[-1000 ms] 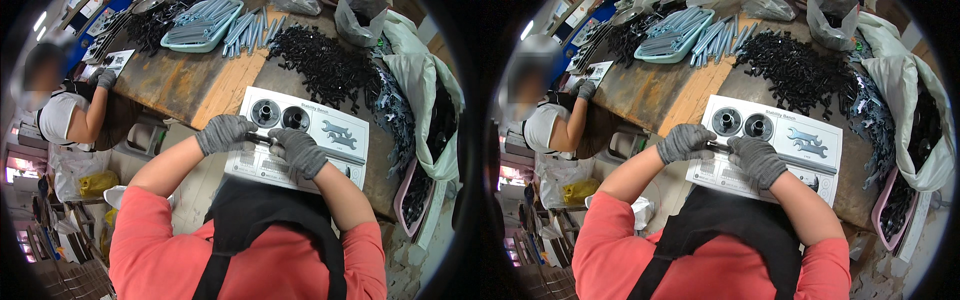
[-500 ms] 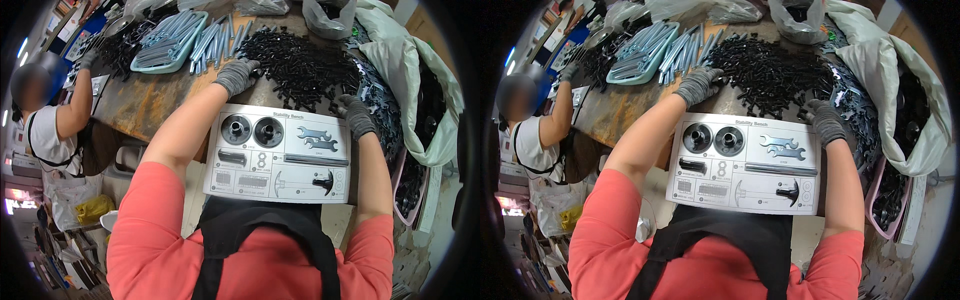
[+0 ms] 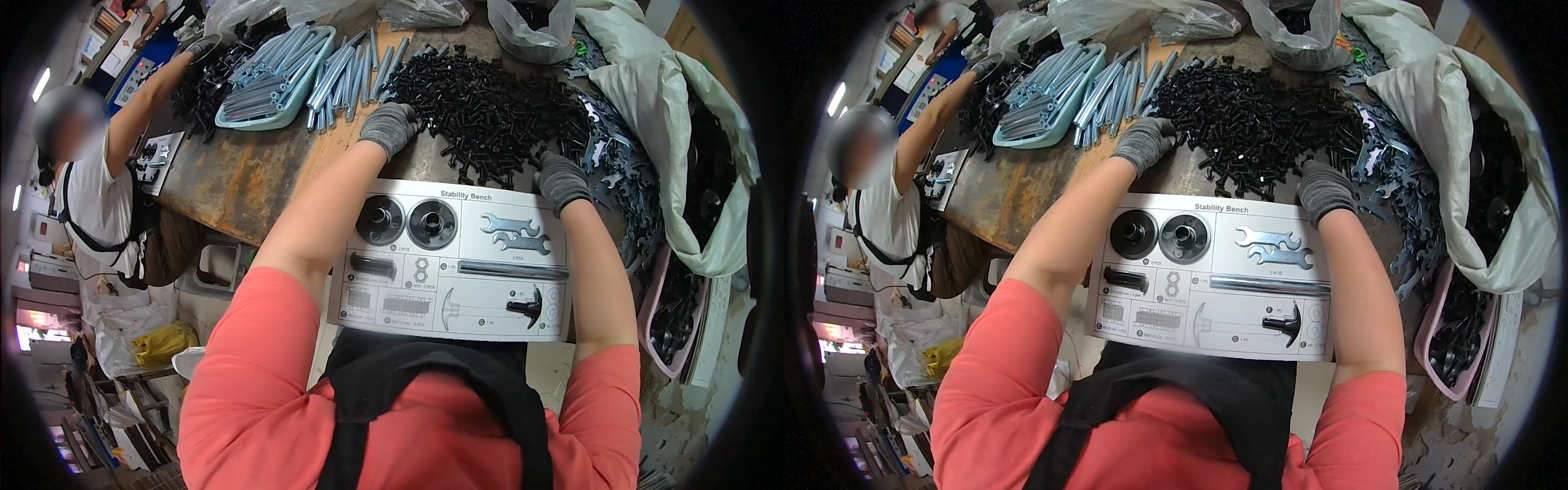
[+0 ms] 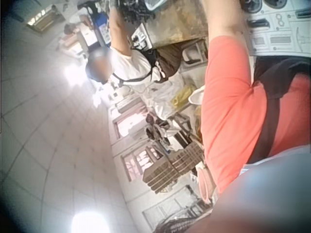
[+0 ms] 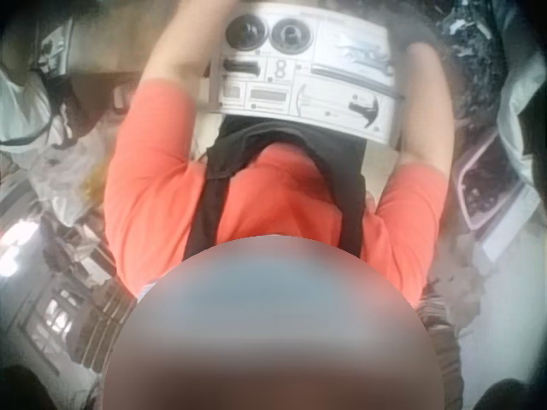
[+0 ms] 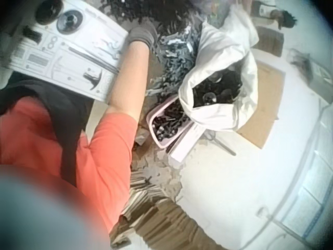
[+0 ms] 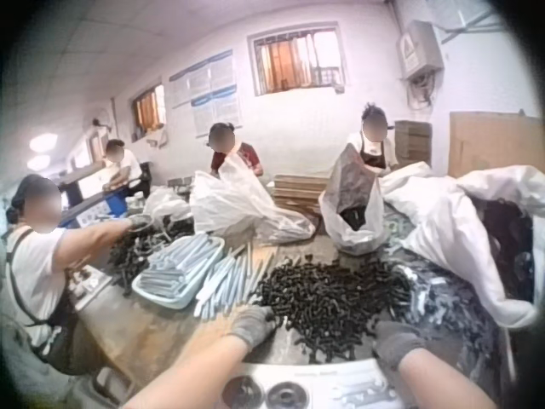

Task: The person picks small metal hardware pieces from piles on a table and places them into designated slots on a cardboard packaging insert. The person repeatedly picks bolts, nuts, and washers and arranges them on the insert, then lifts the completed insert from the table.

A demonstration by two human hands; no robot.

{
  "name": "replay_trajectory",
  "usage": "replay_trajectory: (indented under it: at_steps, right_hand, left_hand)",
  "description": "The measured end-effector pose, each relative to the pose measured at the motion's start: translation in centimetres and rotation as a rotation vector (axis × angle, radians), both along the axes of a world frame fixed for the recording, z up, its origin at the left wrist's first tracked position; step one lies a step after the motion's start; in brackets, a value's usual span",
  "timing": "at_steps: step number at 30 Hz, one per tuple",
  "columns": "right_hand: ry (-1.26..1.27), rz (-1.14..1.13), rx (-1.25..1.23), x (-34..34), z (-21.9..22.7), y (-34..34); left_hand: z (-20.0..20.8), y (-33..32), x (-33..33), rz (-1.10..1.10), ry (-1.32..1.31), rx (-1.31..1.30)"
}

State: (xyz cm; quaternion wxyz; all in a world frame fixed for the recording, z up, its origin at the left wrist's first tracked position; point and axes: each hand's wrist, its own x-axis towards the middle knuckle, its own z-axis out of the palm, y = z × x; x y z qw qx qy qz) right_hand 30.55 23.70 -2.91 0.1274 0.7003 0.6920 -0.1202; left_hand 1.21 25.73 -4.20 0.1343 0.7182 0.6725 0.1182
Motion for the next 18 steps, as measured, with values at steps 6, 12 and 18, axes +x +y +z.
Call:
replay_trajectory:
  at_steps: [6,12,18]
  right_hand:
    - [0.166,0.042,0.132,0.7,1.1,-1.2]
    - [1.069,0.157,0.114,-1.2,4.0,-7.9]
    - [1.172,0.611,-0.016,-8.6,1.8,-15.9]
  left_hand:
    - [-0.3,-0.7,-1.9,0.045,-0.142,-0.011]
    - [5.6,-12.1,-3.8,0.031,-0.747,-0.180]
    - [3.8,-23.5,-5.5,-0.406,-0.308,0.009]
